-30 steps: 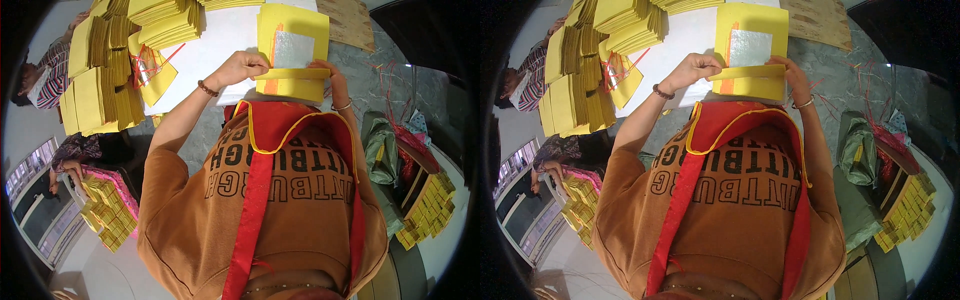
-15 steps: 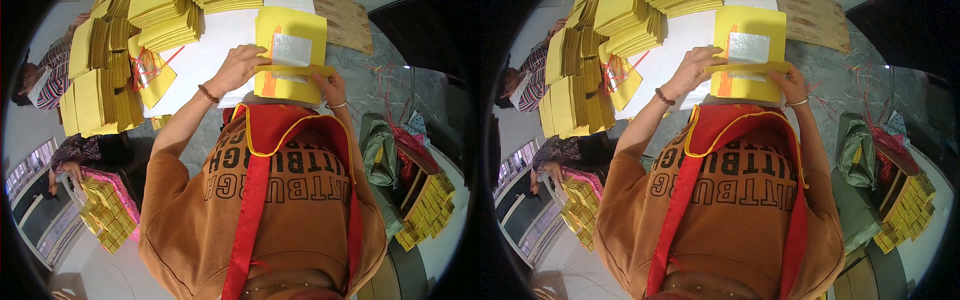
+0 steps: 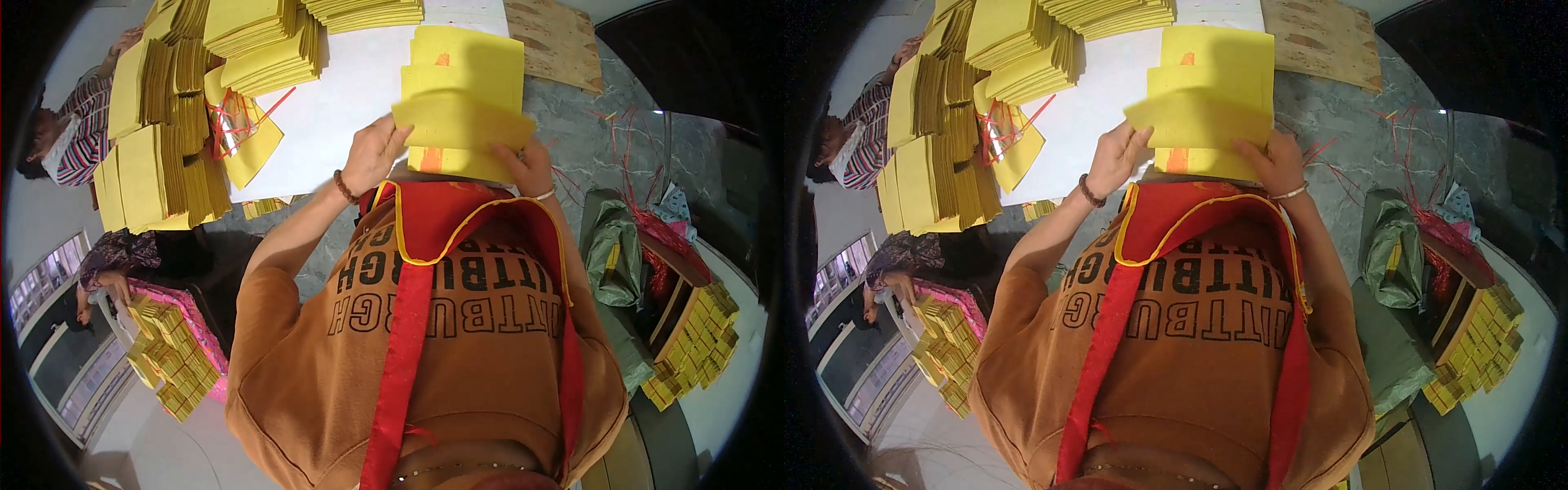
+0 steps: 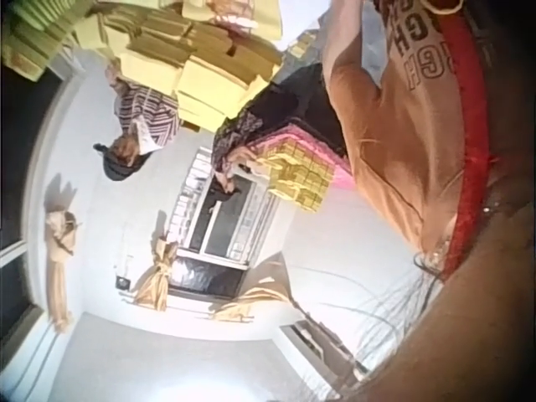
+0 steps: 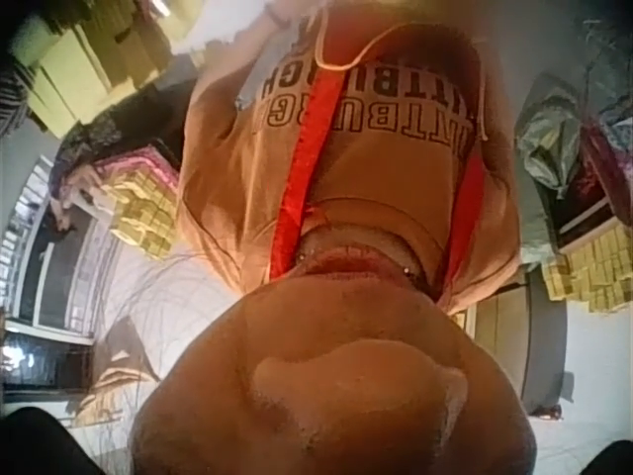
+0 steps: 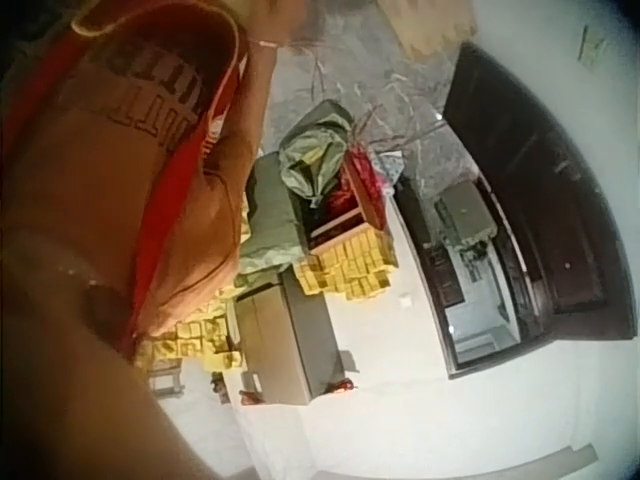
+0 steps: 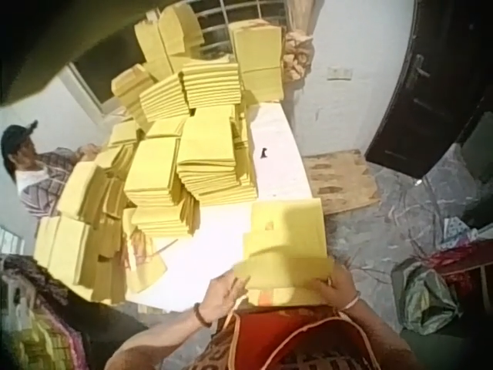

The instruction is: Sorting and stacking yellow paper sheets with silver foil squares.

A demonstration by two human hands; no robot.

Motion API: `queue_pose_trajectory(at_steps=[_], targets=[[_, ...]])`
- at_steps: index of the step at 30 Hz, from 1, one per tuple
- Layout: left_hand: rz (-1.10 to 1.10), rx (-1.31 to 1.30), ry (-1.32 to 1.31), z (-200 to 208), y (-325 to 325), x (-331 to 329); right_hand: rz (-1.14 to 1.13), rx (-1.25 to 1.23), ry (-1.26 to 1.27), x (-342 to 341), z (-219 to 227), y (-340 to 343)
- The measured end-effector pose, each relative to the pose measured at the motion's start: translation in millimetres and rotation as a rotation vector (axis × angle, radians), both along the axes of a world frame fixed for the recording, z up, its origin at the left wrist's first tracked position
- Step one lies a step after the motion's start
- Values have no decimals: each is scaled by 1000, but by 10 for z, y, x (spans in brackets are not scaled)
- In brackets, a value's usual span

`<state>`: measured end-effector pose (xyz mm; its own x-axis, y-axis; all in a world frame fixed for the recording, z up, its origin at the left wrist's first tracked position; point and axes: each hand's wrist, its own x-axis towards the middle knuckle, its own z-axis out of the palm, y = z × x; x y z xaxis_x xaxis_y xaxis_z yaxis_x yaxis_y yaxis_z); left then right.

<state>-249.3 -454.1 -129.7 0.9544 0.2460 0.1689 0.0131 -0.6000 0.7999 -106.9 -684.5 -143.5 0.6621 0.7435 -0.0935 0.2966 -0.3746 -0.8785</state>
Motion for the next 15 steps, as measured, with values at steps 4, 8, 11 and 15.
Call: queue_pose_trajectory(at_steps=[4,8,11,15], targets=[[216,-307,295,-119,34,174,-275,115,120,35,-93,190],[260,-487,304,-245,47,212,-338,70,114,36,-117,249],[275,-573,404,-200,43,232,-394,-41,56,-5,-9,286],[306,-671,386,-263,48,258,-462,-37,83,-45,-21,335]])
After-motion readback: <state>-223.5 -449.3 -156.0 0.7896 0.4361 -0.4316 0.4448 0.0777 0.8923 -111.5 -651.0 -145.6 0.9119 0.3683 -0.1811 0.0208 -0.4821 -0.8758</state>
